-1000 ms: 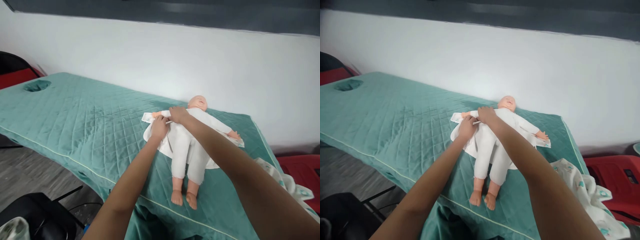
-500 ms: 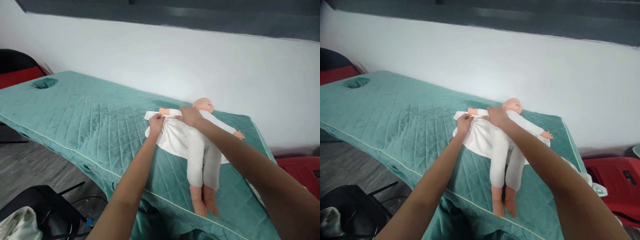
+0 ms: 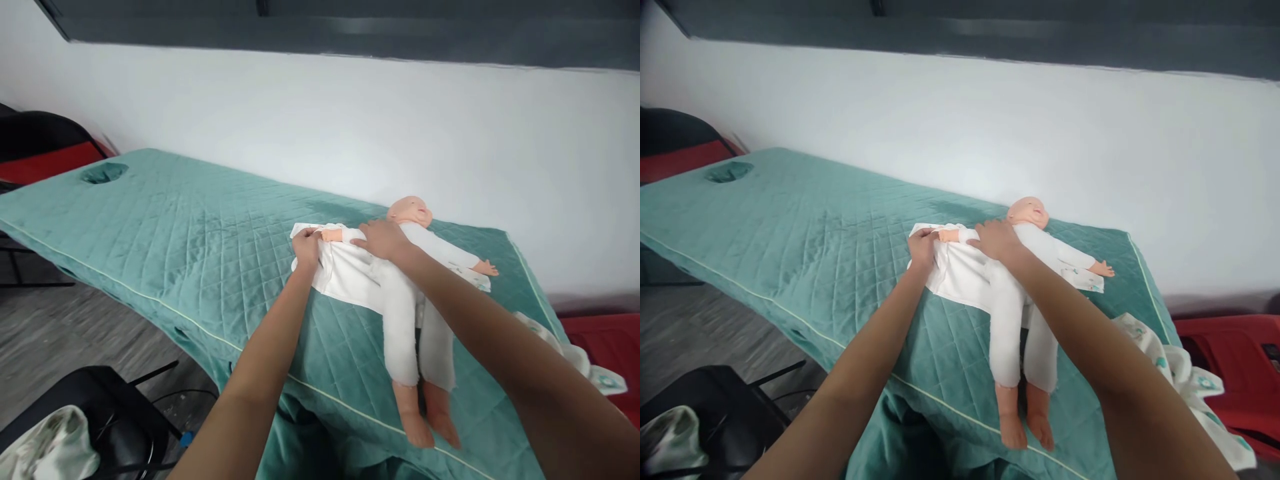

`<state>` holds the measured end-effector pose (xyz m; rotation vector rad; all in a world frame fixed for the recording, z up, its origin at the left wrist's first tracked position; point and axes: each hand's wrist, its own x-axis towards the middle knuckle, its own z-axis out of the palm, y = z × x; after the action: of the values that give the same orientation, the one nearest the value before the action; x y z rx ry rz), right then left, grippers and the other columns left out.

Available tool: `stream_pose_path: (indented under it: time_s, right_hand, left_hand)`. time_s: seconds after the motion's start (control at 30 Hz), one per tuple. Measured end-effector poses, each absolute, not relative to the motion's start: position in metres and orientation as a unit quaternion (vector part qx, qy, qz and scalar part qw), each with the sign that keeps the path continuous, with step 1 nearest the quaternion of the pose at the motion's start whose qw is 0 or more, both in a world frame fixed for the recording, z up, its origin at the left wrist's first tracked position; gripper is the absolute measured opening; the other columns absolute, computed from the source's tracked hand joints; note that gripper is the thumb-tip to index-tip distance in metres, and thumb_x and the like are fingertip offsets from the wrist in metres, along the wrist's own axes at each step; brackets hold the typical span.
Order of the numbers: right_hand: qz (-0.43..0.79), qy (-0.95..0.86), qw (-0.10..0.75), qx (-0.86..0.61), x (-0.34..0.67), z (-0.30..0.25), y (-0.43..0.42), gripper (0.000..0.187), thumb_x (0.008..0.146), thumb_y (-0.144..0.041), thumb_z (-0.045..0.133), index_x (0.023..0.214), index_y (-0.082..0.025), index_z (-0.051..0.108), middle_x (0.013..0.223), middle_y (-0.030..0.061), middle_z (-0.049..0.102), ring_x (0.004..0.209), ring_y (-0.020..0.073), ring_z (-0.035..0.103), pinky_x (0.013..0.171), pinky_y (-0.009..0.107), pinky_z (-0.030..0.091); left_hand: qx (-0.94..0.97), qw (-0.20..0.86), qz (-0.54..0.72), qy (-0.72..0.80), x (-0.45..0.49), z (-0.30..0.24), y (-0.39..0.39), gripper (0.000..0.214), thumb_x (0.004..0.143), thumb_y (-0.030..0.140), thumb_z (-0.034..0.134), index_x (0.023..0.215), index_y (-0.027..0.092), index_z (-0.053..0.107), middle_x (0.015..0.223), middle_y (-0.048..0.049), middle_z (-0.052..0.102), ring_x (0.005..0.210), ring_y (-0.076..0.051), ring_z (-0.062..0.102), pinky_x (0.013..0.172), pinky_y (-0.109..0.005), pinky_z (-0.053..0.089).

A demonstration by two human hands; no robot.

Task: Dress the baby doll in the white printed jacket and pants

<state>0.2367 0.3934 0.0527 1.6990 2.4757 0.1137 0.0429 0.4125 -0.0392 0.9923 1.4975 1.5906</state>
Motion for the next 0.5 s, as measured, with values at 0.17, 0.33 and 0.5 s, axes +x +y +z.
stream_pose_path:
  time_s: [0.17,0.33,0.5]
  right_hand:
    - [0.036,0.819,0.067,0.568,0.2333,0.0542,0.3896,0.055,0.099,-0.056,0.034,0.120,-0.013,0.061,0.116,0.0194,0.066,0.105,0.0342,0.060,0.088,0.046,0.041]
    - [0.045,0.818,0.068,0.570,0.2316,0.0509,0.3885,0.055,0.099,-0.056,0.034,0.121,-0.013,0.061,0.115,0.0193,0.066,0.108,0.0346,0.059,0.091,0.047,0.039]
    - [0.041,0.821,0.077,0.564,0.2312,0.0478,0.3905,0.056,0.099,-0.057,0.034,0.120,-0.014,0.063,0.116,0.0187,0.066,0.106,0.0347,0.059,0.089,0.046,0.040]
  left_hand:
    - [0.376,0.345,0.630,0.585,0.0436,-0.0393,0.4115,0.012,0.065,0.023,0.062,0.073,0.016,0.067,0.075,-0.0009,0.067,0.070,-0.014,0.058,0.067,-0.026,0.046]
    - [0.381,0.336,0.630,0.587,0.0436,-0.0396,0.4100,0.009,0.068,0.022,0.061,0.073,0.017,0.065,0.075,-0.0001,0.066,0.070,-0.014,0.058,0.067,-0.025,0.045]
    - [0.498,0.212,0.562,0.625,0.0472,-0.0397,0.4045,0.009,0.077,0.021,0.054,0.079,0.018,0.063,0.075,-0.0014,0.066,0.072,-0.016,0.059,0.070,-0.028,0.045]
